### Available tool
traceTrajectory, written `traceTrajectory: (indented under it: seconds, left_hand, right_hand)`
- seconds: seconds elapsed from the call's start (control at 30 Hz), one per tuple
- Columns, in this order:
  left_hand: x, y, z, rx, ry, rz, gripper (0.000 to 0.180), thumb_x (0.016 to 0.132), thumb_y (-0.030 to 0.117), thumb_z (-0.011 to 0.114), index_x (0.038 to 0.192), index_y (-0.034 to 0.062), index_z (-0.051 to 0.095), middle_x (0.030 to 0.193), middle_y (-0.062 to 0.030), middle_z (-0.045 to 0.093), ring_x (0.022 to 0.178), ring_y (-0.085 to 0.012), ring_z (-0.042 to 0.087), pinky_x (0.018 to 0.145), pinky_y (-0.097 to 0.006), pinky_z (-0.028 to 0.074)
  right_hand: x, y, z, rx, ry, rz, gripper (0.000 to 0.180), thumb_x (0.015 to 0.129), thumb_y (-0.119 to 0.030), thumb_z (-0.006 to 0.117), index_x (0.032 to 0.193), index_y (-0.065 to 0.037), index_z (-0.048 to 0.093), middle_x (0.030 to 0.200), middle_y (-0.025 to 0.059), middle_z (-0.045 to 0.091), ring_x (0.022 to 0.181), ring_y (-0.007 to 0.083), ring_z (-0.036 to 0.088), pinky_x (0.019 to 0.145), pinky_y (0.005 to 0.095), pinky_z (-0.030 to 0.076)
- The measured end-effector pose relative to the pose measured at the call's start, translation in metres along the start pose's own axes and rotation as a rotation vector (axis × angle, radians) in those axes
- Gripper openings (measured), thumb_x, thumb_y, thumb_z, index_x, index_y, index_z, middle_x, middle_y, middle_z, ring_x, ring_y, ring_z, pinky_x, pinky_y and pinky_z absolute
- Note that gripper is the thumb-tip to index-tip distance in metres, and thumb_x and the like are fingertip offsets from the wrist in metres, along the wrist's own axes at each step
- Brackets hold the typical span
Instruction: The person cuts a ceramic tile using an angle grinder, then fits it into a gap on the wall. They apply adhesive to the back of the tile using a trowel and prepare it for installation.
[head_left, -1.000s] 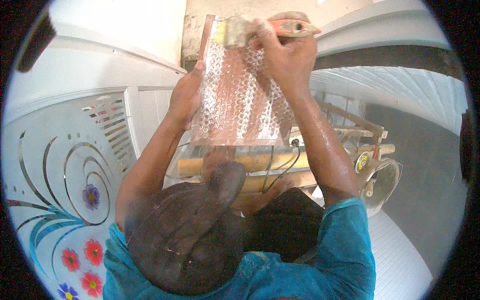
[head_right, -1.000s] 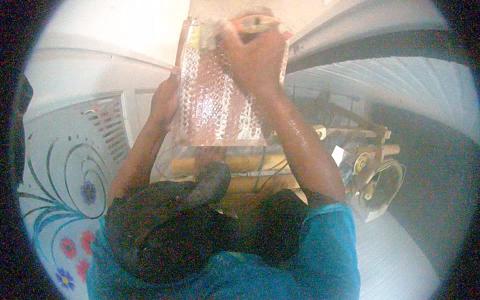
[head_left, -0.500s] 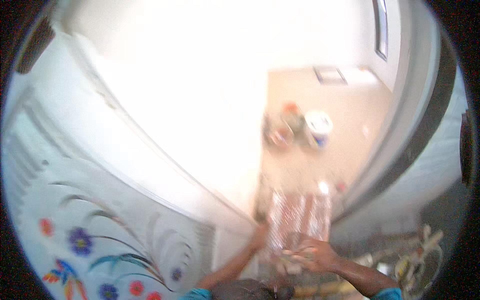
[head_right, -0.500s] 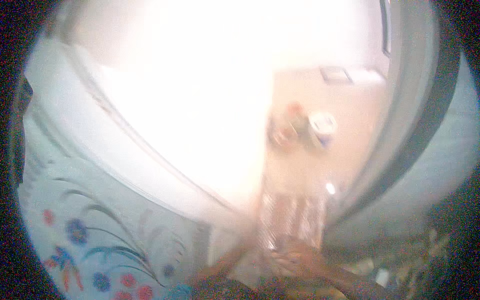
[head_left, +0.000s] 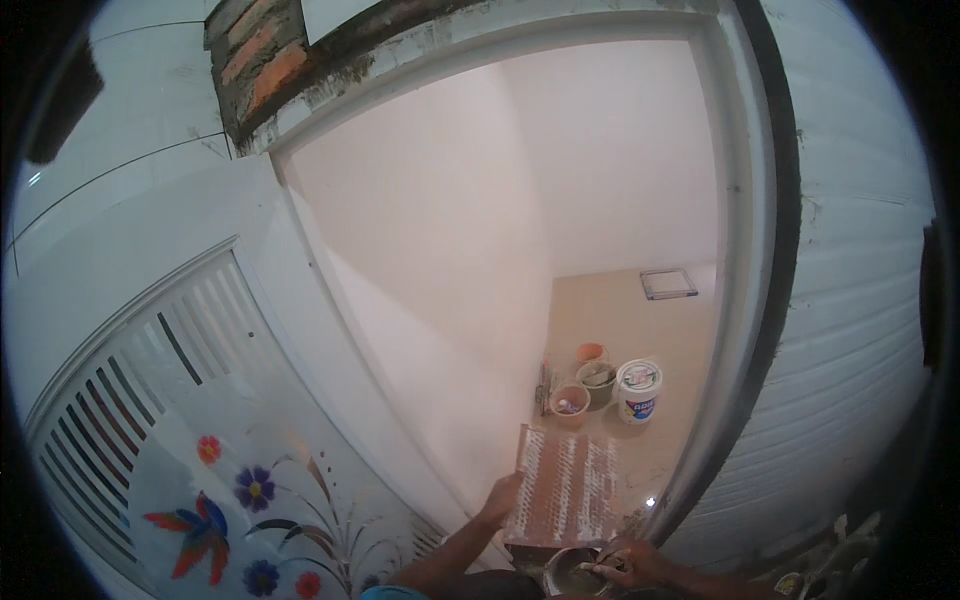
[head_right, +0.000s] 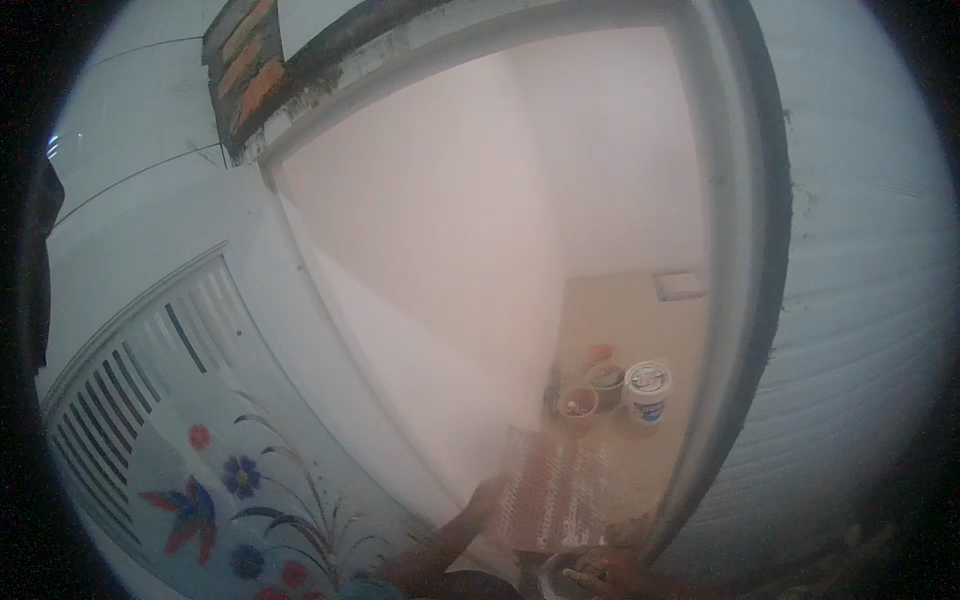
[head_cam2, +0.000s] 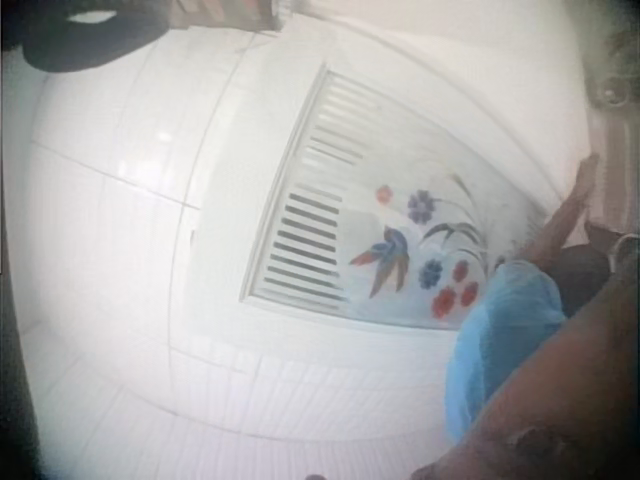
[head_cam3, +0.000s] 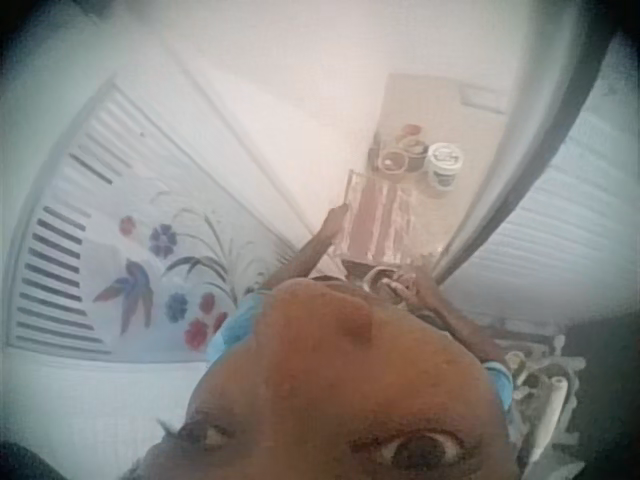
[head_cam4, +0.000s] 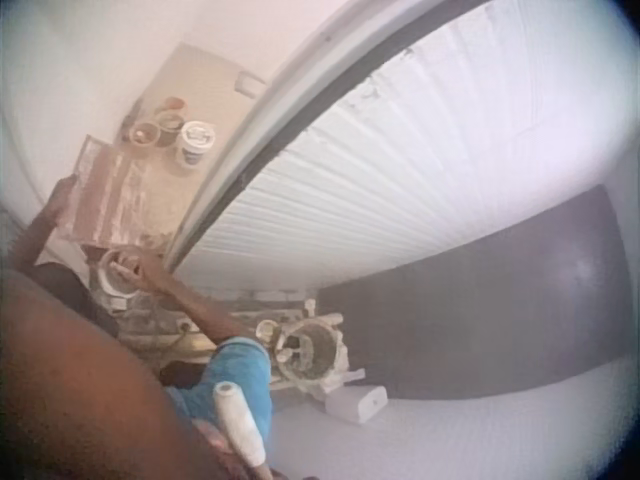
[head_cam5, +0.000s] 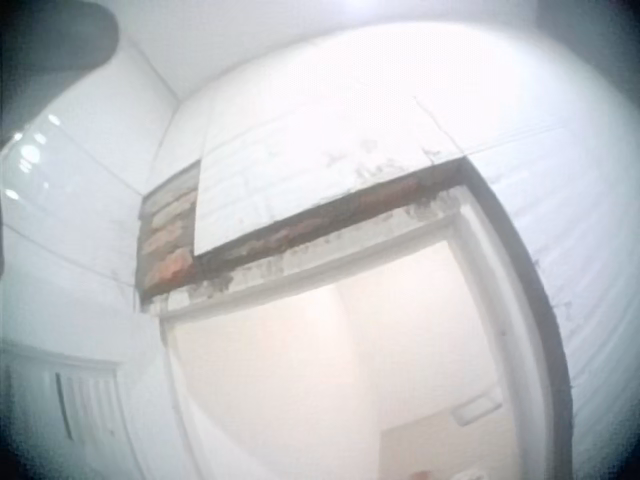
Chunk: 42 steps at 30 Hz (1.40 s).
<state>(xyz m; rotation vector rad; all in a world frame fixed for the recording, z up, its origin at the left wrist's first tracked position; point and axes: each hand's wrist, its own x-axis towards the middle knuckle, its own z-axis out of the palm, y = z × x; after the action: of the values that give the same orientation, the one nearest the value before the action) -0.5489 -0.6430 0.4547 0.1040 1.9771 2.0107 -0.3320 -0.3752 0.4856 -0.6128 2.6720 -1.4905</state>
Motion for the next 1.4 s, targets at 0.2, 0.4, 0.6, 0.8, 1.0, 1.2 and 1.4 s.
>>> traceTrajectory:
  seconds: [0.2,0.4,0.6,0.8,1.0,1.2,1.4]
  left_hand:
    - [-0.024,0.09,0.002,0.055,0.106,0.115,0.05,0.104,0.042,0.048,0.115,-0.0048,0.061,0.096,-0.0095,0.065,0.082,-0.0187,0.065,0.073,-0.035,0.055]
    - [-0.056,0.138,0.033,-0.436,0.212,-0.047,0.049,0.103,0.039,0.052,0.121,-0.0064,0.056,0.104,-0.0127,0.063,0.087,-0.025,0.066,0.075,-0.041,0.058]
    - [-0.109,0.161,0.068,-0.387,0.072,-0.008,0.046,0.103,0.035,0.053,0.124,-0.0057,0.054,0.11,-0.0159,0.064,0.094,-0.0291,0.068,0.081,-0.044,0.059]
    - [-0.122,0.155,0.079,-0.434,0.076,-0.121,0.046,0.103,0.032,0.053,0.128,-0.0067,0.051,0.112,-0.0172,0.064,0.095,-0.0306,0.069,0.082,-0.044,0.06]
    - [-0.107,0.132,0.07,-0.366,0.086,-0.084,0.044,0.103,0.028,0.052,0.128,-0.0084,0.05,0.112,-0.0185,0.063,0.094,-0.0315,0.068,0.082,-0.045,0.06]
    - [-0.094,0.119,0.064,-0.574,0.135,-0.084,0.042,0.103,0.026,0.052,0.128,-0.0084,0.05,0.112,-0.018,0.063,0.095,-0.0308,0.067,0.082,-0.047,0.059]
    - [-0.092,0.121,0.064,-0.623,0.128,-0.081,0.042,0.102,0.026,0.053,0.126,-0.008,0.051,0.112,-0.0173,0.063,0.097,-0.0305,0.067,0.084,-0.045,0.059]
  right_hand:
    - [-0.02,0.082,0.053,-0.094,0.119,0.218,0.03,0.087,-0.037,0.074,0.099,-0.009,0.073,0.081,0.0091,0.071,0.074,0.0219,0.068,0.069,0.034,0.054]
    - [-0.007,0.153,0.135,0.142,0.142,0.405,0.031,0.086,-0.041,0.073,0.096,-0.011,0.073,0.08,0.0078,0.07,0.074,0.0188,0.068,0.072,0.0335,0.054]
    - [-0.006,0.184,0.174,-0.034,-0.022,0.423,0.027,0.085,-0.038,0.069,0.099,-0.014,0.074,0.087,0.009,0.072,0.081,0.0239,0.07,0.078,0.0374,0.055]
    - [-0.019,0.229,0.212,-0.229,-0.18,0.467,0.027,0.084,-0.036,0.068,0.1,-0.015,0.074,0.09,0.0098,0.073,0.084,0.0262,0.07,0.08,0.039,0.055]
    - [-0.041,0.263,0.233,-0.307,-0.243,0.472,0.027,0.083,-0.035,0.067,0.102,-0.016,0.075,0.093,0.0105,0.073,0.087,0.0285,0.07,0.082,0.0406,0.055]
    - [-0.046,0.264,0.238,-0.338,-0.225,0.459,0.029,0.081,-0.032,0.065,0.104,-0.018,0.075,0.099,0.0116,0.073,0.092,0.0319,0.07,0.086,0.0432,0.054]
    - [-0.045,0.238,0.213,-0.28,-0.209,0.436,0.031,0.079,-0.032,0.064,0.104,-0.019,0.076,0.103,0.0136,0.073,0.095,0.0346,0.069,0.087,0.0454,0.054]
